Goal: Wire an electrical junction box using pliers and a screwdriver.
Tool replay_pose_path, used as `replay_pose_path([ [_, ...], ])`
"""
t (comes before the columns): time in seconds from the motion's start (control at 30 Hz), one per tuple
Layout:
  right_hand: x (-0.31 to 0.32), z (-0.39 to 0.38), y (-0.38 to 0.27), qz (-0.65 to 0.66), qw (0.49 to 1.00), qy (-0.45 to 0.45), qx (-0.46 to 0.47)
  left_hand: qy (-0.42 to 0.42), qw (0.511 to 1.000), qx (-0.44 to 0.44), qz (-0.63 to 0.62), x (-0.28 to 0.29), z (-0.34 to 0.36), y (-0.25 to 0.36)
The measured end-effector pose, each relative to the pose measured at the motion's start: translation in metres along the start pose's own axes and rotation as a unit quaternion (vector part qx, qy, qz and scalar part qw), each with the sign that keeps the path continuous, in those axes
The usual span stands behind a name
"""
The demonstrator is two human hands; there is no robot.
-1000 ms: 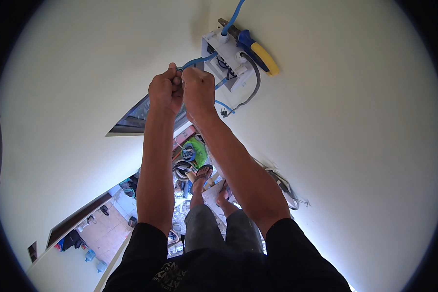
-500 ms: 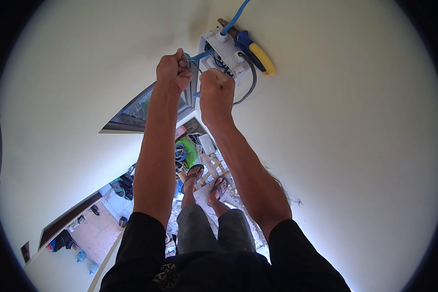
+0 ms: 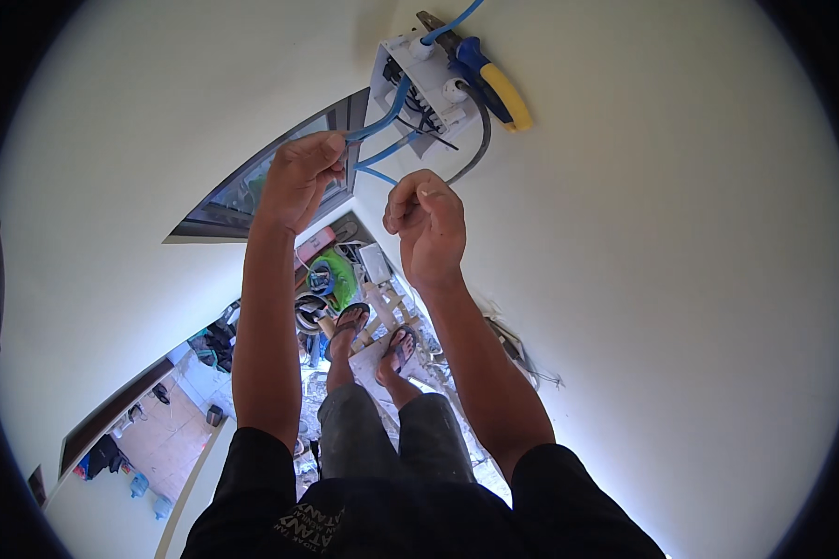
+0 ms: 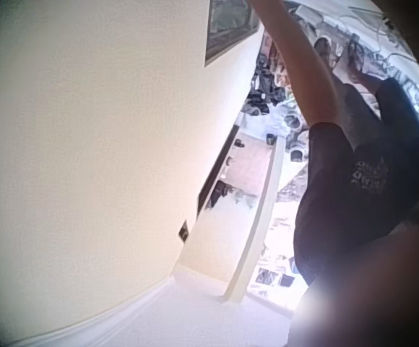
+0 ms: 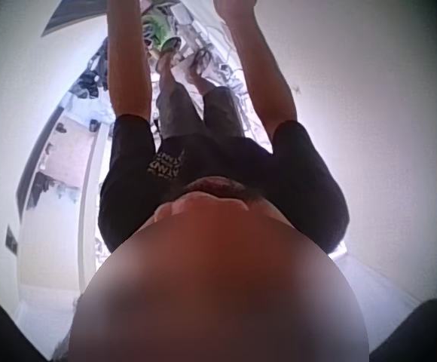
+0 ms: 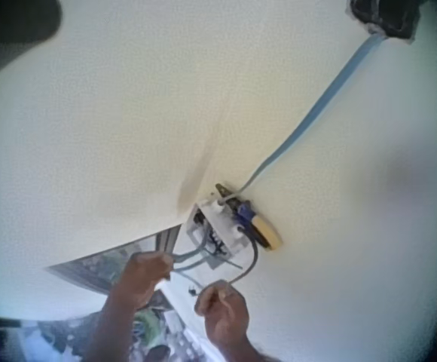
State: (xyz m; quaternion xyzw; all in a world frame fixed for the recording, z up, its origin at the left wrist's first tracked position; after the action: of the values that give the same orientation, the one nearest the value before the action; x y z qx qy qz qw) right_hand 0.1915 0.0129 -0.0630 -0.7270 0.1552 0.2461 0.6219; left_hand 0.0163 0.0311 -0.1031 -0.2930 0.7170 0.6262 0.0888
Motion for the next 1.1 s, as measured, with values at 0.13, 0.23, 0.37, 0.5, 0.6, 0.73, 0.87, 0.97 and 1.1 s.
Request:
replay_pose_path([
  [0.13,0.006,-0.001,0.015,-0.143,0.988,0.051,0.038,-0.033,0.988,-0.021,0.15,-0.025,-0.021,0.016],
  [0.23,-0.009,0.006,0.006,-0.242,0.967,0.064,0.049,-0.032,0.975,-0.021,0.217,-0.026,-0.023,0.021],
  [0.37,-0.006,0.012,-0.003,-0.273,0.96,0.056,0.039,-0.063,0.977,-0.014,0.204,-0.03,-0.021,0.021],
  [0.5,0.011,0.018,-0.004,-0.081,0.995,0.032,-0.044,-0.077,0.966,-0.053,0.241,-0.035,-0.019,0.019],
  [0.6,0.016,0.023,-0.004,0.034,0.988,0.024,-0.146,-0.096,0.965,-0.091,0.227,-0.039,-0.019,0.018],
  [0.73,0.006,0.02,-0.007,0.021,0.989,0.044,-0.138,-0.08,0.949,-0.176,0.248,-0.046,-0.022,0.018],
  [0.87,-0.001,0.007,-0.025,-0.337,0.905,0.142,0.215,-0.04,0.913,-0.267,0.305,-0.059,-0.03,0.02],
  [0.97,-0.014,0.002,-0.034,-0.396,0.869,0.054,0.291,-0.027,0.858,-0.364,0.362,-0.064,-0.034,0.029],
  [1.1,-0.025,0.004,-0.046,-0.475,0.834,0.024,0.278,-0.046,0.811,-0.408,0.416,-0.06,-0.034,0.042],
])
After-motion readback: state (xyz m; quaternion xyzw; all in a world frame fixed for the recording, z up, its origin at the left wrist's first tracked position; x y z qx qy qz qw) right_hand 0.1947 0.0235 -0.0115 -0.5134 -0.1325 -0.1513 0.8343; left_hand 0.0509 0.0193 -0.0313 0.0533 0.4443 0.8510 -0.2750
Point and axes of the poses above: each hand's wrist, its own z-axis towards the middle knuckle, its own x-axis out of the back of the hand, y = z × x, the point moved 3 cm from there along z, towards the middle knuckle, and after that the axes turned 7 degrees about y, right-handed, at the moved point
